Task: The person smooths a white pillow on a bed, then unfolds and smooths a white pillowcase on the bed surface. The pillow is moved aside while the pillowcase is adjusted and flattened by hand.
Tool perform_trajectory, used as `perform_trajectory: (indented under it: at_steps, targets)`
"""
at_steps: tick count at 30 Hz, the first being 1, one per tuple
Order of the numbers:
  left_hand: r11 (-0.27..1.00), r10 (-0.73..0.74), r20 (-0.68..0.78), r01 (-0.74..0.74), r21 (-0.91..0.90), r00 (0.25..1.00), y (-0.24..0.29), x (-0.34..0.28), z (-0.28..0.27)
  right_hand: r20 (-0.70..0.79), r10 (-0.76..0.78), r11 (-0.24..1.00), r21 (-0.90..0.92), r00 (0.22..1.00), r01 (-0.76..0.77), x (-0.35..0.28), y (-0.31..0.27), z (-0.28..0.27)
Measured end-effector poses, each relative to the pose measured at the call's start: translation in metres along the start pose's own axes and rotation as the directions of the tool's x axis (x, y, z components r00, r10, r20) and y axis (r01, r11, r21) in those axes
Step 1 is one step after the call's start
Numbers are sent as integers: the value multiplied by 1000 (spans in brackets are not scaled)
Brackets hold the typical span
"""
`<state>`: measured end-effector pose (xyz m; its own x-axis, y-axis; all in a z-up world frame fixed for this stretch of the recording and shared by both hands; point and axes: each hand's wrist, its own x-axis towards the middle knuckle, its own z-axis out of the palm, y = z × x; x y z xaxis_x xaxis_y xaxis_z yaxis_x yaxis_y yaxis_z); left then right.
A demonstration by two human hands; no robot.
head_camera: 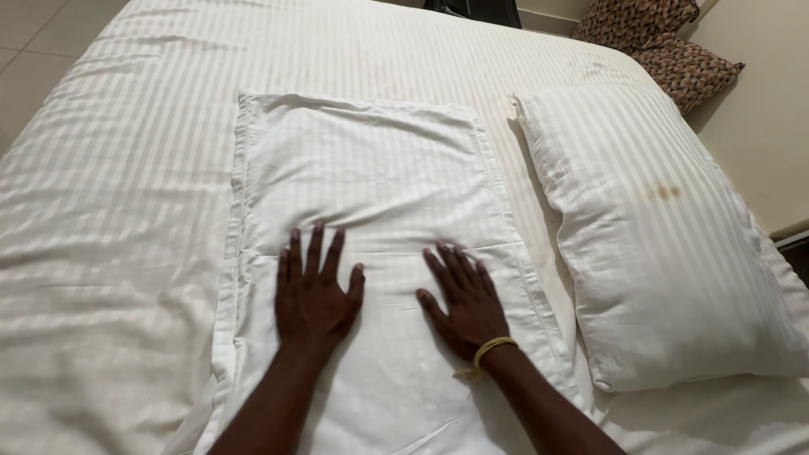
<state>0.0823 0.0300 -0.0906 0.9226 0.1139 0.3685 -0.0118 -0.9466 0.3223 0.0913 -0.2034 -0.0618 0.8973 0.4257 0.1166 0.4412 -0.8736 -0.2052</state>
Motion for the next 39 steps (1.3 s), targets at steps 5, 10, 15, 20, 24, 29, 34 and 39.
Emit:
perform_trajectory:
  at_steps: [5,10,15,20,24,29,34,39]
  targets:
    - [994,-101,-33,103,39,994,-15,7,3,-7,139,990,-35,990,-139,-1,25,1]
    - [994,-107,-73,108,4,992,-5,2,-7,-52,199,978,-46,979,-201,2,39,9]
    - [994,-109,-136,110,3,985,-1,-1,-6,-108,155,981,-99,982,-165,21,10,30]
    - [994,-102,-156,107,24,982,-1,1,-6,-105,-86,984,147,991,101,43,-46,33]
    - [994,-102,-157,107,25,982,0,1,-8,-49,-61,990,121,997,66,47,-38,23]
    - [992,-124,-132,128,20,983,1,4,-10,-24,-5,1000,15,1000,6,51,13,19]
    - [992,-125,-127,127,13,984,1,3,-10,-16,81,995,-57,997,-82,46,57,7]
    - [992,-121,-134,125,21,984,0,3,-10,-31,122,990,-72,992,-124,54,67,16]
